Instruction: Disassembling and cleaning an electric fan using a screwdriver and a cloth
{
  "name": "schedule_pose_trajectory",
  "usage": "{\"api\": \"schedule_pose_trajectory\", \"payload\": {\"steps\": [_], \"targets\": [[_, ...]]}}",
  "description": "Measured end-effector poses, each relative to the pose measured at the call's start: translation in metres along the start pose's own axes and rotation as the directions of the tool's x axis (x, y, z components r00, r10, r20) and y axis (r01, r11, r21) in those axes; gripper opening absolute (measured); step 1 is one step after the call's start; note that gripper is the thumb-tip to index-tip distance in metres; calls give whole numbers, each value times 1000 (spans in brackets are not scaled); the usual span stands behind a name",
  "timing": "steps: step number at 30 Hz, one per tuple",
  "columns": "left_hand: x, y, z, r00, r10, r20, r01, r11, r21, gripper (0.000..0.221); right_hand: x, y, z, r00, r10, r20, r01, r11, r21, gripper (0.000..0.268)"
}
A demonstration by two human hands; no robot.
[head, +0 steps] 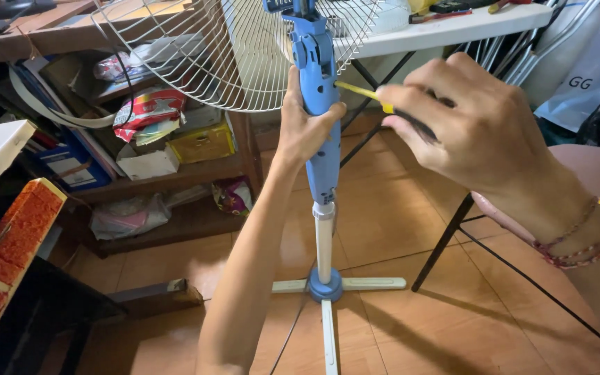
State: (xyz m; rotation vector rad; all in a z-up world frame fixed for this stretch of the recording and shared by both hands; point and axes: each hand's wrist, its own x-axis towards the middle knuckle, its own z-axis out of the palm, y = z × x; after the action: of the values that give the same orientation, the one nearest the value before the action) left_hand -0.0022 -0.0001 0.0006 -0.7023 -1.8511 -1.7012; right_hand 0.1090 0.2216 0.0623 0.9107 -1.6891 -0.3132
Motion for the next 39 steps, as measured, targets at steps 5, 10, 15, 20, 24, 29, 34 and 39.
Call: {"api": "schedule_pose_trajectory", "payload": {"steps": [5, 10, 15, 20, 24, 29, 34, 39], "targets": [[2, -1, 3, 1000, 12, -4, -12, 1000, -13, 39, -13, 7, 6, 987, 156, 28, -150, 975, -166, 48], [1, 1, 4, 1000, 0, -13, 0, 1000, 5, 38, -6, 9, -1, 987, 159, 16, -158, 985, -69, 30], [4, -6, 3, 1000, 26, -10, -26, 1000, -1, 38, 1, 9, -3, 1000, 23, 11, -25, 979, 201, 37], [3, 0, 4, 1000, 6, -16, -6, 1000, -7, 36, -14, 12, 9, 988, 153, 30, -149, 982, -118, 59], [4, -2, 3, 1000, -6, -16, 6, 1000, -20, 37, -8, 11, 6, 994, 99, -48, -103, 991, -90, 34], [5, -7, 1, 1000, 15, -18, -16, 1000, -21, 38, 1, 11, 2, 999, -21, -39, 31, 963, 268, 41], [5, -6, 1, 1000, -6, -29, 6, 1000, 5, 36, -9, 9, 6, 995, 91, -33, -84, 980, 183, 73], [4, -7, -2, 1000, 0, -17, -1, 1000, -29, 37, -20, 15, 13, 955, 290, 67, -283, 954, -98, 45]]}}
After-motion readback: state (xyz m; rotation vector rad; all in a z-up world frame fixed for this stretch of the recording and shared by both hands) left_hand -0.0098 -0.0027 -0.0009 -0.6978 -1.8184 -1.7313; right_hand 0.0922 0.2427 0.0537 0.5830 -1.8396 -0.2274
